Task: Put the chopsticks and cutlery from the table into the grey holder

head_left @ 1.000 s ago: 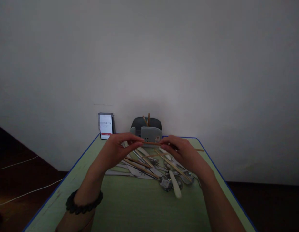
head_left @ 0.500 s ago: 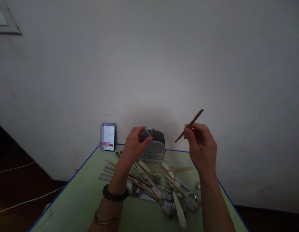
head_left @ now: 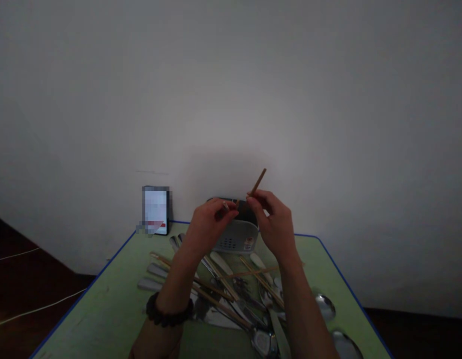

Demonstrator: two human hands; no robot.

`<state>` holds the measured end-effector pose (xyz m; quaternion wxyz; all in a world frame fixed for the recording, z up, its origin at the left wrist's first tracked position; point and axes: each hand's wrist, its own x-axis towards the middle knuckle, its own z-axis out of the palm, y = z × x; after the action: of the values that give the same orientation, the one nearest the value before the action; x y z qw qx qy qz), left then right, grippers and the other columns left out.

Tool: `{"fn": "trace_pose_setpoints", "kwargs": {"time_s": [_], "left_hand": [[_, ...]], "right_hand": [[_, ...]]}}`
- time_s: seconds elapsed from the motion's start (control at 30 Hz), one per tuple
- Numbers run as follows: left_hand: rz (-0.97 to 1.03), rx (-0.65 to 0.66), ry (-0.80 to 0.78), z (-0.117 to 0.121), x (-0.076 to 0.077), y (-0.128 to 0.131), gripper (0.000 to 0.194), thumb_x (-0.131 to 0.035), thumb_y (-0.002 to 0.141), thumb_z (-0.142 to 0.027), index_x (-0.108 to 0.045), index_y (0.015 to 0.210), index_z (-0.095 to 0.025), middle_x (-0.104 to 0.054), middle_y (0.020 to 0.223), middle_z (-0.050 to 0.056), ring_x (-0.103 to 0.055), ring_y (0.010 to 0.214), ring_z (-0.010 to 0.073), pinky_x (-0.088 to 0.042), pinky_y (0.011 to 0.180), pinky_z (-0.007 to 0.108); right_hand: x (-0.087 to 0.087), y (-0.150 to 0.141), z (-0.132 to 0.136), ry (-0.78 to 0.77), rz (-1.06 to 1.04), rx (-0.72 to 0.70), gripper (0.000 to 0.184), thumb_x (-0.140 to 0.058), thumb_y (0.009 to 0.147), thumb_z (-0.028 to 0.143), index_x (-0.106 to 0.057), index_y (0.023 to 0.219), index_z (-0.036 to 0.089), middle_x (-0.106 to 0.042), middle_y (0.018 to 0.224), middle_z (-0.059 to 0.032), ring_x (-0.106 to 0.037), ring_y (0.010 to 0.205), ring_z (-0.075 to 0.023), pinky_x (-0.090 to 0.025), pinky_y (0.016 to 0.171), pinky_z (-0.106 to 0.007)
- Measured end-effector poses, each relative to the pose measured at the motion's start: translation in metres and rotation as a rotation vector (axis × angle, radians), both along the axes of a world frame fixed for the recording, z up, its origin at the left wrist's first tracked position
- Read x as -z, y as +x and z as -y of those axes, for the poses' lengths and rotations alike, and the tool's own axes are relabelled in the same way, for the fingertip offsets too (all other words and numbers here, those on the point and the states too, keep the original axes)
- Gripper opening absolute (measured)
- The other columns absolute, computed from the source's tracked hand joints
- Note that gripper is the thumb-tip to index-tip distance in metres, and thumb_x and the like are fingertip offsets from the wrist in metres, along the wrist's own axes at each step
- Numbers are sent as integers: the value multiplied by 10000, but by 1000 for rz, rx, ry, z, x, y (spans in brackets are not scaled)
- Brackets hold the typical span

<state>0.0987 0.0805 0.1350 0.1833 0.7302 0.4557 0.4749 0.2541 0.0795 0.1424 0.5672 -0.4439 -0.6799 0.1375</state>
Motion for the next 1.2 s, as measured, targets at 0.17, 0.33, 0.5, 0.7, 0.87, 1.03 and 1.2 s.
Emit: {"fn": "trace_pose_setpoints", "kwargs": {"time_s": [0.17,0.33,0.5,0.7,0.87,1.03,1.2], "left_hand": [[65,-24,17,-3,2,-1,123,-608,789,-299,-662,794,-189,-696,853,30,-637,740,159,-501,705,280],[163,-66,-19,-4,3,0,149,-621,775,-319,-644,827,-181,-698,838,26,-656,736,158,-513,714,274],[245,-46,-102,-12,13,0,205,-632,759,-315,-611,911,-179,-701,803,25,-669,755,169,-523,731,291],[240,-58,-93,-16,16,2,172,-616,761,-307,-589,881,-186,-700,835,32,-667,769,167,-522,755,301],[187,-109,-76,-13,13,5,116,-591,778,-281,-574,843,-186,-683,790,17,-653,734,149,-510,710,267],[146,-212,-58,-13,14,8,132,-609,769,-299,-554,802,-183,-650,710,-2,-622,663,141,-483,632,247],[58,-162,-45,-15,17,8,107,-554,806,-273,-602,826,-179,-660,787,23,-612,704,150,-470,668,264]], "right_hand": [[15,-2,-11,-28,162,-30,183,-516,849,267,-656,937,188,-690,936,-74,-629,838,-179,-493,783,-321],[28,-2,-18,-79,251,-25,190,-510,847,239,-656,949,173,-688,948,-89,-618,870,-189,-475,802,-332],[33,0,-20,-128,372,26,200,-478,856,216,-666,916,179,-698,917,-87,-613,865,-208,-457,812,-367],[32,-1,-20,-132,326,-19,196,-473,856,220,-656,920,190,-698,915,-71,-622,839,-186,-466,789,-338],[27,-4,-16,-154,267,-92,180,-513,803,168,-622,946,181,-684,872,-52,-623,794,-158,-480,771,-304],[24,-4,-15,-137,245,-112,122,-543,811,214,-621,897,175,-677,855,-53,-619,791,-156,-482,766,-299],[25,-5,-16,-102,248,-120,126,-554,817,233,-639,891,175,-679,875,-61,-617,824,-165,-478,771,-299]]}}
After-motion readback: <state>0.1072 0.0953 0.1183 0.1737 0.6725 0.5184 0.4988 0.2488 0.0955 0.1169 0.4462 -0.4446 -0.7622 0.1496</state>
